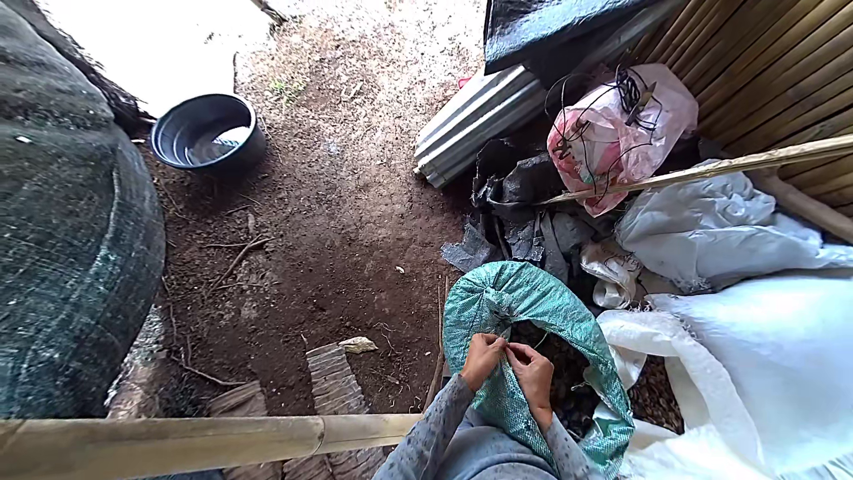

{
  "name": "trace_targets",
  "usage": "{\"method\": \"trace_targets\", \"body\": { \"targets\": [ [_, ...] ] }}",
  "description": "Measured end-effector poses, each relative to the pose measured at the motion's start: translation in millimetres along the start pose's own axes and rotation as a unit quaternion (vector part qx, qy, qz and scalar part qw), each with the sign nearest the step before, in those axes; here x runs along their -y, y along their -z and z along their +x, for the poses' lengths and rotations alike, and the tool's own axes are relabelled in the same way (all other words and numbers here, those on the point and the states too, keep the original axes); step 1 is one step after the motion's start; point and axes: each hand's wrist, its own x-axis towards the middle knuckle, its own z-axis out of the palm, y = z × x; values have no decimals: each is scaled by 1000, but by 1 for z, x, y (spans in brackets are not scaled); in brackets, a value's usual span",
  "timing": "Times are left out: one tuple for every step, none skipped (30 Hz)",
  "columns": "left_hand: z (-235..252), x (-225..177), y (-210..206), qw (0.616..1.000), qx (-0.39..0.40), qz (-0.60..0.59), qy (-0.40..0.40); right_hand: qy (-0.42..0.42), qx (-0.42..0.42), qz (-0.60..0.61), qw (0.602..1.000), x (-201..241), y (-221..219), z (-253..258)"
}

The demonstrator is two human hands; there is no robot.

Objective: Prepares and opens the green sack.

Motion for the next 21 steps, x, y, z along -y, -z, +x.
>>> {"method": "trace_targets", "body": {
  "targets": [
    [-1, 0, 2, 1000, 7, -11, 1, -1, -1, -2, 1000, 2, 0, -2],
    [-1, 0, 5, 1000, 17, -12, 2, 0, 2, -9, 1000, 2, 1, -2],
    [-1, 1, 7, 1000, 31, 5, 0, 0, 5, -19, 1000, 1, 1, -2],
    [0, 3, 7, 999, 42, 33, -9, -4, 11, -30, 999, -1, 2, 0],
    [1, 4, 6, 997, 48, 64, -19, -13, 18, -42, 999, -3, 4, 2],
    [0, 4, 4, 995, 43, 91, -20, -22, 25, -50, 998, -4, 5, 5],
    [-3, 3, 2, 993, 31, 113, -14, -33, 33, -53, 998, -4, 4, 7],
    [-6, 1, -1, 992, 12, 124, -10, -41, 40, -54, 997, -4, 4, 8],
    [-9, 1, -4, 991, -10, 130, -11, -44, 43, -54, 997, -3, 3, 9],
    [-11, 3, -6, 991, -29, 131, -16, -43, 42, -55, 997, -4, 2, 10],
    [-11, 5, -7, 991, -43, 125, -21, -41, 40, -53, 997, -6, 2, 11],
    [-10, 7, -6, 992, -49, 115, -29, -40, 43, -49, 997, -8, 3, 13],
    [-8, 9, -4, 993, -48, 106, -34, -43, 50, -35, 997, -11, 3, 15],
    [-6, 10, -2, 994, -40, 96, -38, -44, 58, -8, 997, -16, 4, 16],
    [-3, 11, 1, 995, -27, 89, -42, -48, 69, 34, 996, -22, 5, 18],
    [0, 12, 5, 995, -9, 84, -45, -57, 84, 86, 991, -26, 5, 21],
    [3, 13, 7, 995, 10, 82, -47, -71, 107, 136, 982, -29, 5, 23],
    [6, 14, 11, 995, 32, 80, -45, -86, 138, 179, 970, -31, 7, 26],
    [10, 15, 15, 995, 52, 73, -40, -97, 175, 217, 956, -32, 8, 30],
    [14, 15, 19, 995, 69, 60, -33, -105, 216, 250, 938, -32, 10, 34],
    [18, 15, 22, 995, 79, 43, -29, -109, 254, 274, 921, -32, 12, 38]
  ]
}}
